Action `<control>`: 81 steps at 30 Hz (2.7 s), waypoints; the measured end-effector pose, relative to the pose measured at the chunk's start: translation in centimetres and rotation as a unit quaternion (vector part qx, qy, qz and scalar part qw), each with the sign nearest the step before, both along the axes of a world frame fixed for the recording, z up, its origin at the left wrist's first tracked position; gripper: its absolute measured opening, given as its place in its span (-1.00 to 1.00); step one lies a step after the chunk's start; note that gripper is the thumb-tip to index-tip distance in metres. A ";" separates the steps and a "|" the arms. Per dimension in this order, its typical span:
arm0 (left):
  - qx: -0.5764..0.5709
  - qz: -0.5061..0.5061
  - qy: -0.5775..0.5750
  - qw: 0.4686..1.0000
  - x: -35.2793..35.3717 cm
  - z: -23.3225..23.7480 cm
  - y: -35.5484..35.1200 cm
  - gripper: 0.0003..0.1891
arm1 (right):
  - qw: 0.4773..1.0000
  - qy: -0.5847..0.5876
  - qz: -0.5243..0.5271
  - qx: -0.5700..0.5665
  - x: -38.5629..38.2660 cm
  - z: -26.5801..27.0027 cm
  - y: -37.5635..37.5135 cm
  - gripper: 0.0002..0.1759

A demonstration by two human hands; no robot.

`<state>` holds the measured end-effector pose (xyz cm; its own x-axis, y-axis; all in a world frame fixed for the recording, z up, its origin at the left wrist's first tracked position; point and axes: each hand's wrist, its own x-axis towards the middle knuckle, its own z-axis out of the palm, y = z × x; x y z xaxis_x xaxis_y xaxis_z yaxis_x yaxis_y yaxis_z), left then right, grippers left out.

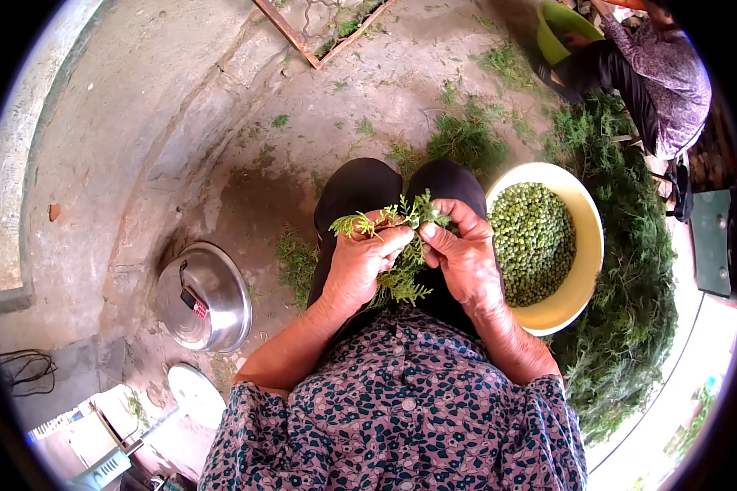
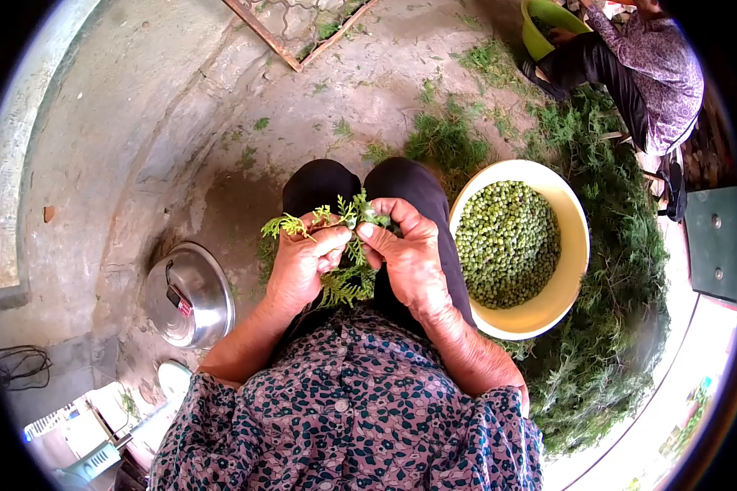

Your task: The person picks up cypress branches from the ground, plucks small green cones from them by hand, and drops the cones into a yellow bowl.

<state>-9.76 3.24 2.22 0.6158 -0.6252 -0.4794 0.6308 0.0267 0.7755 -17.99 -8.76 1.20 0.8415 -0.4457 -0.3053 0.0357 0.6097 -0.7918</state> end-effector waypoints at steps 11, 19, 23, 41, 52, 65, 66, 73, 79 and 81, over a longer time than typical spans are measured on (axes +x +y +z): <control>-0.072 0.019 0.036 0.997 -0.5 -0.3 0.1 -0.95 | 0.976 -0.016 0.001 0.219 -0.3 0.2 0.3 -0.82; -0.002 0.053 -0.048 0.997 -1.4 0.4 -0.4 -0.96 | 0.995 0.034 -0.063 -0.065 0.1 1.0 1.5 -0.86; -0.026 0.054 -0.034 0.998 -1.5 0.4 -0.3 -0.97 | 0.996 0.025 -0.054 -0.061 -0.1 1.0 1.3 -0.86; -0.016 0.058 -0.005 0.998 -1.2 0.4 -0.2 -0.90 | 0.873 0.047 -0.019 -0.484 -0.5 -0.2 -0.7 -0.79; -0.021 0.089 0.006 0.996 -0.4 0.5 0.3 -0.96 | 0.966 -0.148 0.024 0.212 -1.3 -1.0 -3.9 -0.77; -0.007 0.035 -0.012 0.999 -1.0 0.4 -0.1 -0.87 | 0.998 0.052 -0.011 -0.034 -0.1 0.5 -1.0 -0.87; -0.003 0.032 -0.010 0.999 -1.1 0.4 -0.2 -0.83 | 0.999 0.044 -0.008 0.019 -0.2 0.4 -1.1 -0.87; -0.006 0.021 -0.009 1.000 -1.2 0.7 0.0 -0.83 | 0.997 0.032 -0.065 -0.041 0.0 0.5 -0.5 -0.92; -0.083 0.055 0.022 0.995 0.0 1.0 1.2 -0.89 | 0.994 -0.024 -0.081 0.067 0.0 -0.1 -3.5 -0.96; -0.069 0.043 0.018 0.997 0.2 0.9 1.1 -0.90 | 0.988 -0.022 -0.037 0.150 0.3 0.6 -2.7 -0.88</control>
<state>-9.60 4.37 3.14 0.6534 -0.6332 -0.4150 0.6492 0.1868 0.7373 -17.72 -11.48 1.76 0.8256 -0.4017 -0.3963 0.1200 0.8113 -0.5722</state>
